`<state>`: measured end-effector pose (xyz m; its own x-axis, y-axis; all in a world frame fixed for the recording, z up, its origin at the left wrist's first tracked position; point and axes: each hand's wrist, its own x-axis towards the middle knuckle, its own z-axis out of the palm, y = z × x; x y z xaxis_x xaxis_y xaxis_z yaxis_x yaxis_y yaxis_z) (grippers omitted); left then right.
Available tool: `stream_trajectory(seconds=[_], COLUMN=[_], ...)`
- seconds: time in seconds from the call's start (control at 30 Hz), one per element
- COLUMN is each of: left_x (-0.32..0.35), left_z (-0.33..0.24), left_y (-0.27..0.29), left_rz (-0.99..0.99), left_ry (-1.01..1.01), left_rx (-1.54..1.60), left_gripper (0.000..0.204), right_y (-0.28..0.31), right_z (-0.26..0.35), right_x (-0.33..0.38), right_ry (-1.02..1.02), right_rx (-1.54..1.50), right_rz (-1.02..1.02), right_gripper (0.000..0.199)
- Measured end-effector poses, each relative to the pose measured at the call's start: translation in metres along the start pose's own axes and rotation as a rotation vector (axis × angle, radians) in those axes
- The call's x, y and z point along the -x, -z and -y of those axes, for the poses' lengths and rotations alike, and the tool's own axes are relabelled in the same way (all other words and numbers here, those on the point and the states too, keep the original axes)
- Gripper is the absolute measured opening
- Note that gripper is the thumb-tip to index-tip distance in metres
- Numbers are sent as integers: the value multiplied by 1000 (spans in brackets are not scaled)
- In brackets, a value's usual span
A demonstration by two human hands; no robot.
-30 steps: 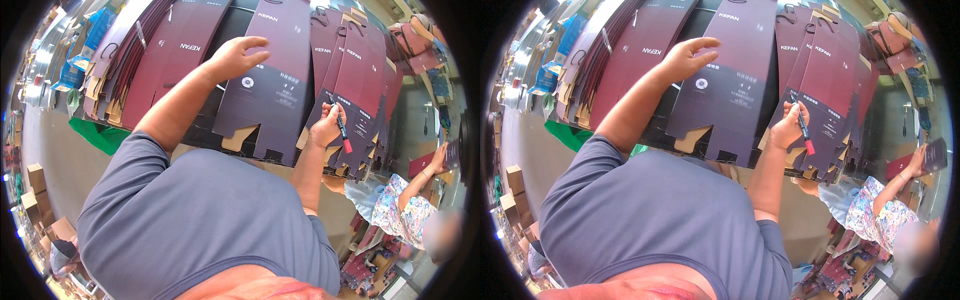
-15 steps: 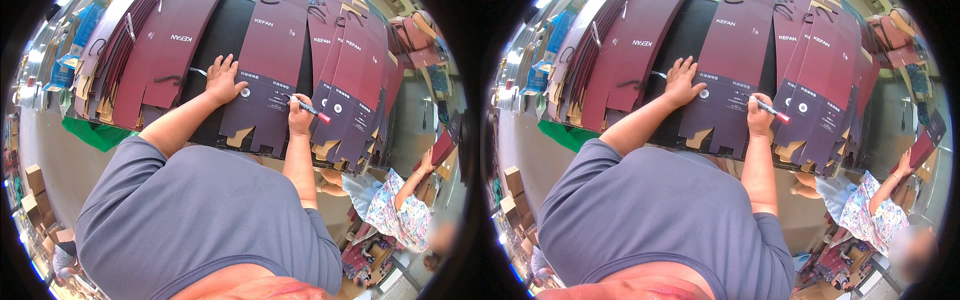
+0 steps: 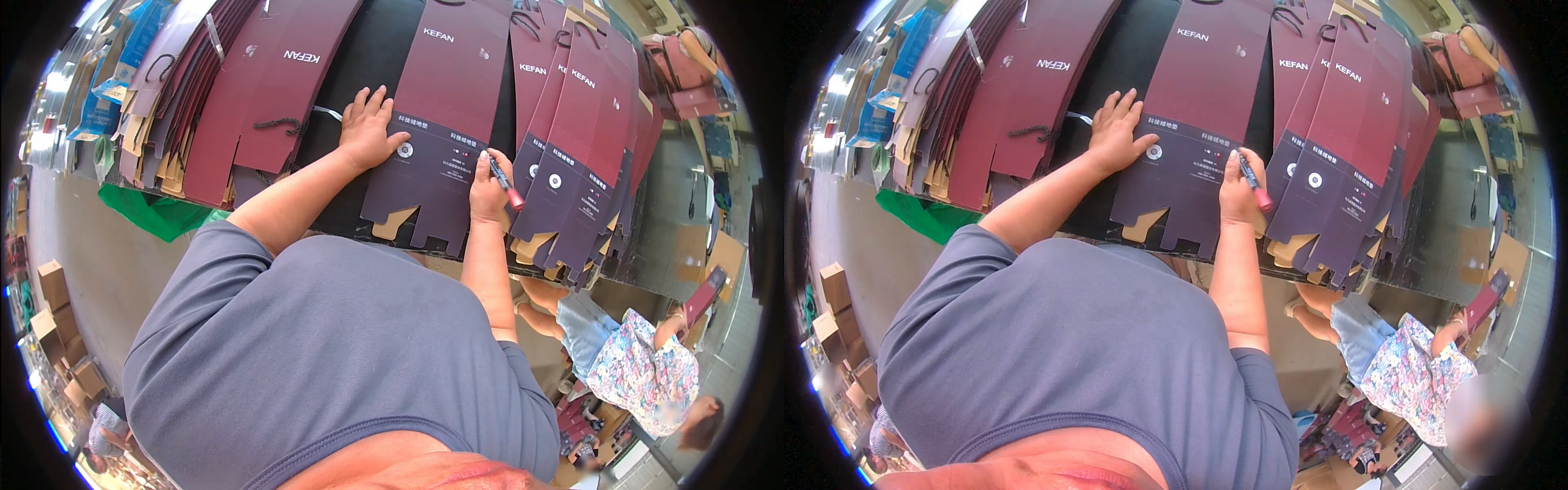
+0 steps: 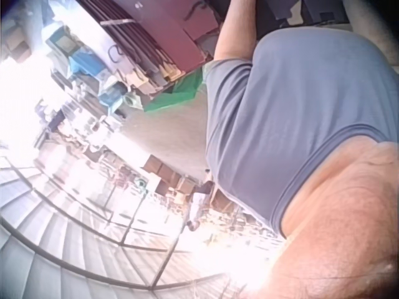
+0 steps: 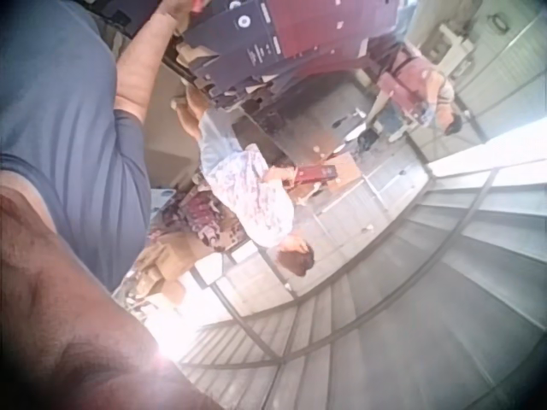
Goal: The person retrieves flat maroon cardboard pieces from a green bag, stacks them on a table, and uses a red marker to write on each piece. The person handles the cardboard one at a time, writing on the surface and placing each marked piece into a growing stack.
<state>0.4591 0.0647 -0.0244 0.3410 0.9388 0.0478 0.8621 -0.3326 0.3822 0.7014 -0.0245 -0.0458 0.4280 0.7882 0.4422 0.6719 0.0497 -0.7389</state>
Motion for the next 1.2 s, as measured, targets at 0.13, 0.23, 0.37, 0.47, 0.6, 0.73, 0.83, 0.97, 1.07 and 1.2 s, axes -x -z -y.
stream_trajectory(seconds=[0.13, 0.23, 0.37, 0.47, 0.6, 0.73, 0.83, 0.97, 1.07, 1.2], left_x=[4, 3, 4, 4, -24, -52, -64, -64, -51, -17], left_z=[6, 1, 2, -12, -17, 12, 54, 60, 56, 41], left_y=[-2, 2, -14, -14, 22, 105, 123, 131, 147, 210], left_rz=[-110, -128, -190, -159, 125, -34, 111, 204, 88, 23], left_ry=[-54, -40, -22, 24, -163, 251, 552, 569, 480, 195], left_rx=[14, 35, 72, 158, 204, -323, -379, -276, -276, -413], left_gripper=[68, 63, 52, 47, 62, 97, 104, 93, 62, 28], right_y=[5, 6, 2, 17, 81, 174, 205, 179, 120, 67], right_z=[31, 47, 54, 70, 51, -5, 20, 19, 45, 46], right_x=[-6, -7, -19, -27, -59, -92, -99, -96, -87, -77], right_ry=[71, -58, 16, -131, -220, -269, 60, 53, 92, 163], right_rx=[199, 107, 106, -55, -357, -368, 589, 233, 116, -58], right_rz=[21, 39, -1, 85, -11, -140, -227, -192, -129, -95], right_gripper=[39, 40, 44, 31, 22, 21, 25, 25, 23, 19])
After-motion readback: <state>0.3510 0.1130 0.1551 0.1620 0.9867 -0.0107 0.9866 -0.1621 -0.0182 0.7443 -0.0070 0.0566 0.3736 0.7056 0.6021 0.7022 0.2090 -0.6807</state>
